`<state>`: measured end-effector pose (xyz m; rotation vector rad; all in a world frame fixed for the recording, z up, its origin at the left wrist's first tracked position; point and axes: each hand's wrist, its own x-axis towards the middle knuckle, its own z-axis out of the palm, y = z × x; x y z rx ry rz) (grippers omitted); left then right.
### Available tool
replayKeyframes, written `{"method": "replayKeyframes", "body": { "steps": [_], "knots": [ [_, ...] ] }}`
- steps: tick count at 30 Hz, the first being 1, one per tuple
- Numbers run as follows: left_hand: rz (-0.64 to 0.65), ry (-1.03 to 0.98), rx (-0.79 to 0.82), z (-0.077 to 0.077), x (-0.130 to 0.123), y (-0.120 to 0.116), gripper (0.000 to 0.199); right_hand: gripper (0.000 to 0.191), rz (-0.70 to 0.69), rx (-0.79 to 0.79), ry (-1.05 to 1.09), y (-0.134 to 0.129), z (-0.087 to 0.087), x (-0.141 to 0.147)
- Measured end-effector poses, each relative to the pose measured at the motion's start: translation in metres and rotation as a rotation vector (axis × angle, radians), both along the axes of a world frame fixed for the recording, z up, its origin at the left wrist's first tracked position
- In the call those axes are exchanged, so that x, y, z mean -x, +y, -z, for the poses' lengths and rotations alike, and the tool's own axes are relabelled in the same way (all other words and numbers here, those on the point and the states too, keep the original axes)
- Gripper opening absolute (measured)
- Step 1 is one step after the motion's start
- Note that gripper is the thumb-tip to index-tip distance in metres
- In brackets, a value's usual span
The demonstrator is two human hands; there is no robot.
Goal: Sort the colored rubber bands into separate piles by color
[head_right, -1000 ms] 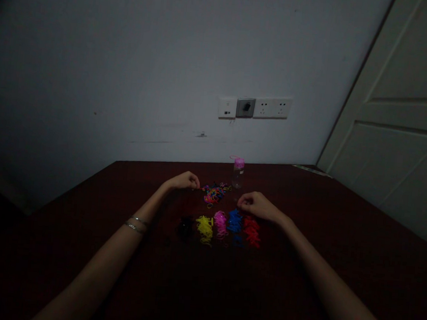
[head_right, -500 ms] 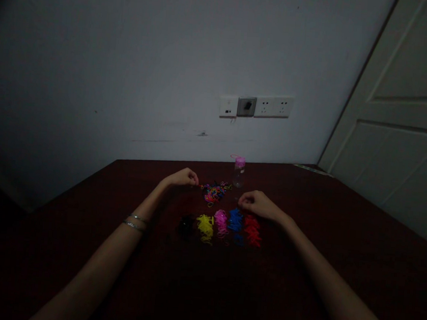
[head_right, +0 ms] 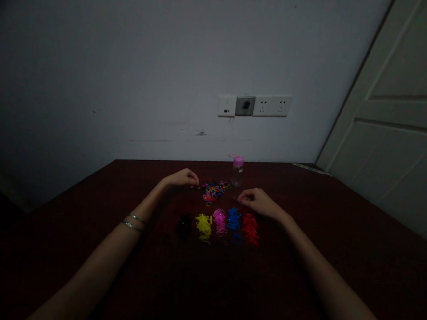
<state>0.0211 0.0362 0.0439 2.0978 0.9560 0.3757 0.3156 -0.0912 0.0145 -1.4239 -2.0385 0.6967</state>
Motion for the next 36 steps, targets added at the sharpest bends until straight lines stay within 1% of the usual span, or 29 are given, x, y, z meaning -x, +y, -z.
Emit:
{"method": "replayKeyframes", "body": {
  "steps": [3,6,8,10,14,17,21,25,28,30,33,36],
  "knots": [
    [0.051,-0.046,0.004,-0.001,-0.013,-0.007,0.018,0.023,0.005,-0.002,0.009,0.000,-0.001,-0.001],
    [0.107,-0.082,-0.014,-0.002,-0.036,-0.022,0.017,0.026,0.034,-0.016,0.024,-0.001,-0.002,-0.002],
    [0.146,-0.104,-0.036,-0.001,-0.054,-0.037,0.017,0.027,0.075,-0.034,0.040,-0.001,-0.003,-0.006],
    [0.212,-0.107,-0.060,-0.001,-0.072,-0.055,0.017,0.027,0.126,-0.059,0.045,0.000,-0.004,-0.011],
    [0.316,-0.082,-0.162,0.000,-0.099,-0.090,0.017,0.029,0.240,-0.114,0.052,0.005,0.000,-0.025],
    [0.346,-0.086,-0.256,0.003,-0.113,-0.108,0.017,0.029,0.285,-0.141,0.047,0.007,0.003,-0.031],
    [0.328,-0.072,-0.314,0.010,-0.123,-0.119,0.019,0.028,0.303,-0.153,0.040,0.006,0.003,-0.033],
    [0.310,-0.076,-0.316,0.015,-0.124,-0.117,0.022,0.029,0.314,-0.143,0.036,0.005,0.004,-0.034],
    [0.240,-0.130,-0.284,0.013,-0.119,-0.104,0.021,0.030,0.325,-0.112,0.054,0.006,0.007,-0.035],
    [0.154,-0.192,-0.242,0.011,-0.112,-0.090,0.022,0.031,0.319,-0.092,0.071,0.007,0.009,-0.036],
    [-0.009,-0.317,-0.162,0.010,-0.096,-0.062,0.025,0.030,0.300,-0.102,0.060,0.006,0.011,-0.034],
    [-0.197,-0.441,-0.157,0.013,-0.073,-0.030,0.025,0.029,0.258,-0.127,0.016,0.005,0.009,-0.028]
  ]
}}
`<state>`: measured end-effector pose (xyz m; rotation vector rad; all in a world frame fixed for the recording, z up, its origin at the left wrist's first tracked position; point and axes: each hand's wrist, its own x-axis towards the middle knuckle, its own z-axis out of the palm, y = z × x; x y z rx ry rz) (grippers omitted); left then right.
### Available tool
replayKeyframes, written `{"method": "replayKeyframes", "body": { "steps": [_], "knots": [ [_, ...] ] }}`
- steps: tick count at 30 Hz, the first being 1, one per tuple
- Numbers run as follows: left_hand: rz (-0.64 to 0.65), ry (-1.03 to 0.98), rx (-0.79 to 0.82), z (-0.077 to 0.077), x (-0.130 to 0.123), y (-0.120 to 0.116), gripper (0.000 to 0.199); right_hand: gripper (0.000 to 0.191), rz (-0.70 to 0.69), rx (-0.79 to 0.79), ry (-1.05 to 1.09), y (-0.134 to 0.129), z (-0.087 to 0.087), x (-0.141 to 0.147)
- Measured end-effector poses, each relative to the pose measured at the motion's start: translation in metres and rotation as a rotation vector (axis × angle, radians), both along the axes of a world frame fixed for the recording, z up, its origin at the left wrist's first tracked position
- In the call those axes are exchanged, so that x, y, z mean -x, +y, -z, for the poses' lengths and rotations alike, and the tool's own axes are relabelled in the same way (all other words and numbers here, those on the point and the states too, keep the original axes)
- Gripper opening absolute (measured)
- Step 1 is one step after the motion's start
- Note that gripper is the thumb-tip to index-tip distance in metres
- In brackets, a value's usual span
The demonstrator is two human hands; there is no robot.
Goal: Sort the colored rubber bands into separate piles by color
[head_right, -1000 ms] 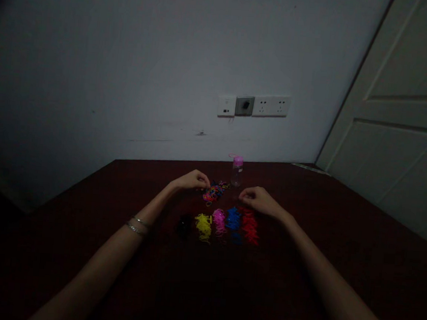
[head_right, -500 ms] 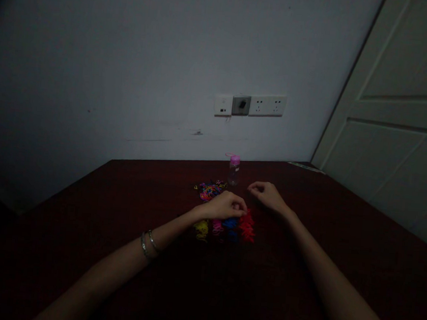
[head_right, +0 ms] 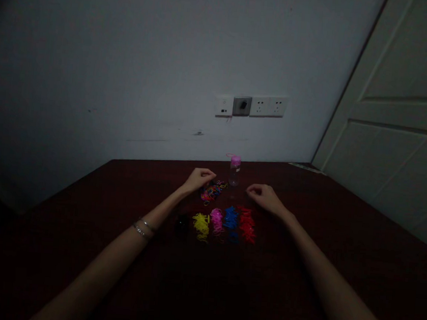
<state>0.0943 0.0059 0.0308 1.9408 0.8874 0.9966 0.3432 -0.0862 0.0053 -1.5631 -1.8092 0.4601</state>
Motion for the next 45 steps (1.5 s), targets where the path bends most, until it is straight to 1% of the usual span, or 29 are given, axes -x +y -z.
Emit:
{"method": "replayKeyframes", "body": {
  "steps": [2,5,8,11,14,17,22,28,33,38,45],
  "knots": [
    [-0.154,-0.065,0.028,0.004,0.018,0.019,0.025,0.028,-0.041,-0.004,-0.035,-0.001,-0.002,0.005],
    [-0.310,-0.148,0.063,0.013,0.045,0.041,0.024,0.027,-0.105,0.002,-0.077,-0.003,-0.004,0.014],
    [-0.388,-0.182,0.076,0.022,0.065,0.052,0.026,0.026,-0.146,-0.001,-0.111,-0.002,-0.004,0.022],
    [-0.434,-0.192,0.090,0.032,0.076,0.056,0.027,0.027,-0.159,-0.009,-0.163,0.001,-0.003,0.027],
    [-0.447,-0.190,0.134,0.041,0.080,0.055,0.028,0.026,-0.108,-0.008,-0.238,0.008,-0.003,0.031],
    [-0.421,-0.178,0.140,0.046,0.081,0.055,0.030,0.025,-0.025,0.004,-0.308,0.017,-0.004,0.035],
    [-0.386,-0.151,0.128,0.049,0.080,0.053,0.032,0.024,0.075,0.053,-0.406,0.031,-0.005,0.045],
    [-0.377,-0.143,0.130,0.048,0.078,0.049,0.030,0.029,0.143,0.074,-0.457,0.045,0.003,0.055],
    [-0.362,-0.149,0.127,0.046,0.077,0.048,0.030,0.030,0.185,0.071,-0.494,0.048,0.006,0.062],
    [-0.351,-0.156,0.138,0.049,0.076,0.051,0.028,0.029,0.237,0.078,-0.517,0.047,0.006,0.068],
    [-0.365,-0.145,0.131,0.049,0.076,0.051,0.027,0.027,0.248,0.065,-0.527,0.048,0.007,0.072]
  ]
}}
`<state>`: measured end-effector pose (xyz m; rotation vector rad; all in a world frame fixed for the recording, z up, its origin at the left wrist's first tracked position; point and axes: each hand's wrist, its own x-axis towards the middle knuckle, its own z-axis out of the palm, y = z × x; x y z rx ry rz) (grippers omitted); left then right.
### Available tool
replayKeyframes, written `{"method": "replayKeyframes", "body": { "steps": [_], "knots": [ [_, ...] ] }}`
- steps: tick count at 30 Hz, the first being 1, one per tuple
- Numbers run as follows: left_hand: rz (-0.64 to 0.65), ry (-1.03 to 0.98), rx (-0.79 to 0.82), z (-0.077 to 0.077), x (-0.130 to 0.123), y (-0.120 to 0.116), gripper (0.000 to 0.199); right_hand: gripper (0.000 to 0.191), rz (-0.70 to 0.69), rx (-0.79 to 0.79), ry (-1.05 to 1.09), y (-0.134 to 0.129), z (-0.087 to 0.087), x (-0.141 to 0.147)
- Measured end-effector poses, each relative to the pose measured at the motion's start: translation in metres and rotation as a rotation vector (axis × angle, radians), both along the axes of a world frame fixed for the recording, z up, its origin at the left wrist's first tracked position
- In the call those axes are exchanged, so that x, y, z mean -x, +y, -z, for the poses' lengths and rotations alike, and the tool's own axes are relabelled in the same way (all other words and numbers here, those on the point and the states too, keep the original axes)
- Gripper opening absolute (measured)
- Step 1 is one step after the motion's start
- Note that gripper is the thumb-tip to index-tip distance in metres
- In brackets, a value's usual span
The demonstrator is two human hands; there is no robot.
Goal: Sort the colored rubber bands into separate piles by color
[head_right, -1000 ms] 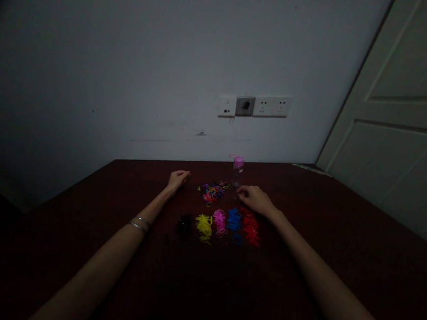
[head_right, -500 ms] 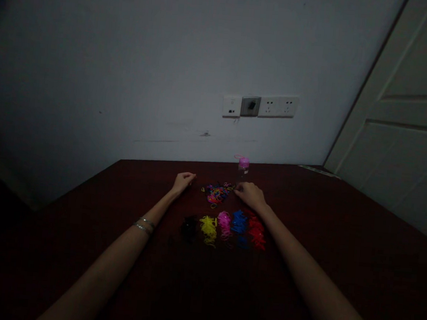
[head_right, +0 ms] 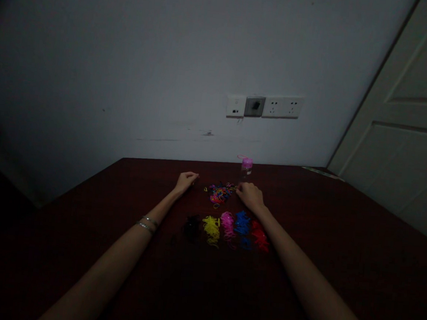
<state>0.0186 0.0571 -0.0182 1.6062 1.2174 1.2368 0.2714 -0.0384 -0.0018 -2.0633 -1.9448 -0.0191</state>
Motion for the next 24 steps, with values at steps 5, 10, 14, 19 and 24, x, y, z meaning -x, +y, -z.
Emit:
{"method": "replayKeyframes", "body": {
  "steps": [5,10,14,19,24],
  "knots": [
    [0.001,0.002,-0.010,0.000,0.000,0.000,0.027,0.027,-0.021,-0.012,0.007,0.000,0.003,-0.002],
    [0.014,0.005,-0.021,0.002,0.000,0.002,0.027,0.025,-0.079,-0.014,0.016,0.000,0.004,-0.008],
    [0.005,0.016,-0.001,0.001,0.000,0.002,0.026,0.023,-0.143,0.009,0.059,-0.002,0.002,-0.013],
    [0.001,0.025,-0.002,0.001,0.000,0.002,0.027,0.023,-0.181,0.033,0.104,0.001,0.002,-0.020],
    [0.002,0.030,-0.021,0.001,0.000,0.002,0.029,0.029,-0.193,0.039,0.142,0.005,0.006,-0.023]
  ]
}}
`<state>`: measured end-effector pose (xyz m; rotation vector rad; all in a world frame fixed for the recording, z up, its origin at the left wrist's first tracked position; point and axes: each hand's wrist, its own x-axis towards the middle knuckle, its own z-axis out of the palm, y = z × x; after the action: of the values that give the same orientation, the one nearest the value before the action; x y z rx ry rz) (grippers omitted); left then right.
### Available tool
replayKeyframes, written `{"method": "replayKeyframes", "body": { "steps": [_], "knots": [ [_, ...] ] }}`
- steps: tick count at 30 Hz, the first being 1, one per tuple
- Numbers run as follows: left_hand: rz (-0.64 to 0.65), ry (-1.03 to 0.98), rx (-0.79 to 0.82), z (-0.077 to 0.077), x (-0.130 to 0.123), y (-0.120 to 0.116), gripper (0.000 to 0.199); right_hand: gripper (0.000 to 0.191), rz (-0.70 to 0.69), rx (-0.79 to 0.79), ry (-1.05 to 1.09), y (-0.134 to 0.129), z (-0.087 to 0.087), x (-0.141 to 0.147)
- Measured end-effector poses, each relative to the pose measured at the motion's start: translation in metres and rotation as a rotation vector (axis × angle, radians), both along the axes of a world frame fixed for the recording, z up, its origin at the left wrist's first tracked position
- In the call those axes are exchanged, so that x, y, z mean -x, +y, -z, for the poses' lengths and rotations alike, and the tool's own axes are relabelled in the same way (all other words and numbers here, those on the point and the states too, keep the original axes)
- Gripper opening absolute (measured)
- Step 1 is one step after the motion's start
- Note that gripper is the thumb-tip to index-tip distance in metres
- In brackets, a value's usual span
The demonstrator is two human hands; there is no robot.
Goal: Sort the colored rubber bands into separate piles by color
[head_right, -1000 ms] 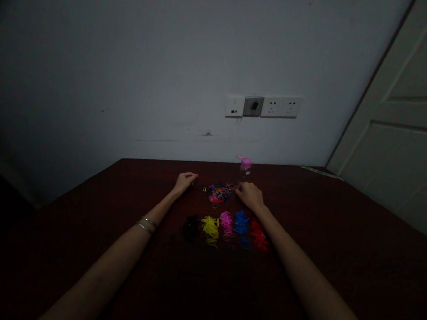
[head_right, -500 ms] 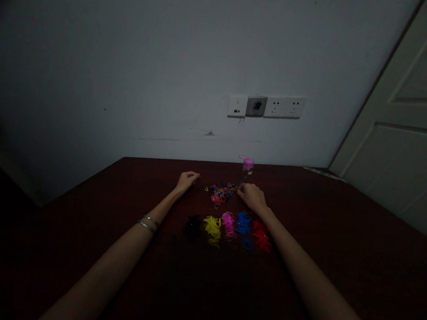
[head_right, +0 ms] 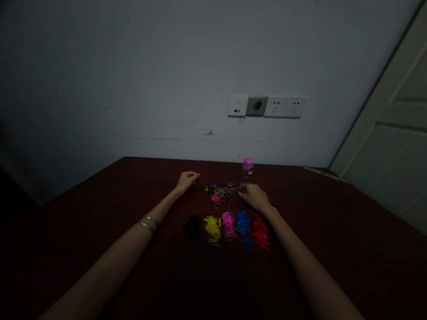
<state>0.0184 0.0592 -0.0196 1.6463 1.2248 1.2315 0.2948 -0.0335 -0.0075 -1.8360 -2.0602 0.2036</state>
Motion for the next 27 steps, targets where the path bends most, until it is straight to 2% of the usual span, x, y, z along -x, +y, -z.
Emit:
{"method": "replayKeyframes", "body": {
  "steps": [12,27],
  "knots": [
    [0.012,0.033,-0.022,-0.001,0.002,-0.002,0.031,0.025,0.115,0.015,-0.059,-0.007,-0.006,0.014],
    [0.011,0.057,-0.019,0.001,0.002,0.000,0.033,0.021,0.056,0.045,-0.067,-0.004,-0.004,0.011]
  ]
}}
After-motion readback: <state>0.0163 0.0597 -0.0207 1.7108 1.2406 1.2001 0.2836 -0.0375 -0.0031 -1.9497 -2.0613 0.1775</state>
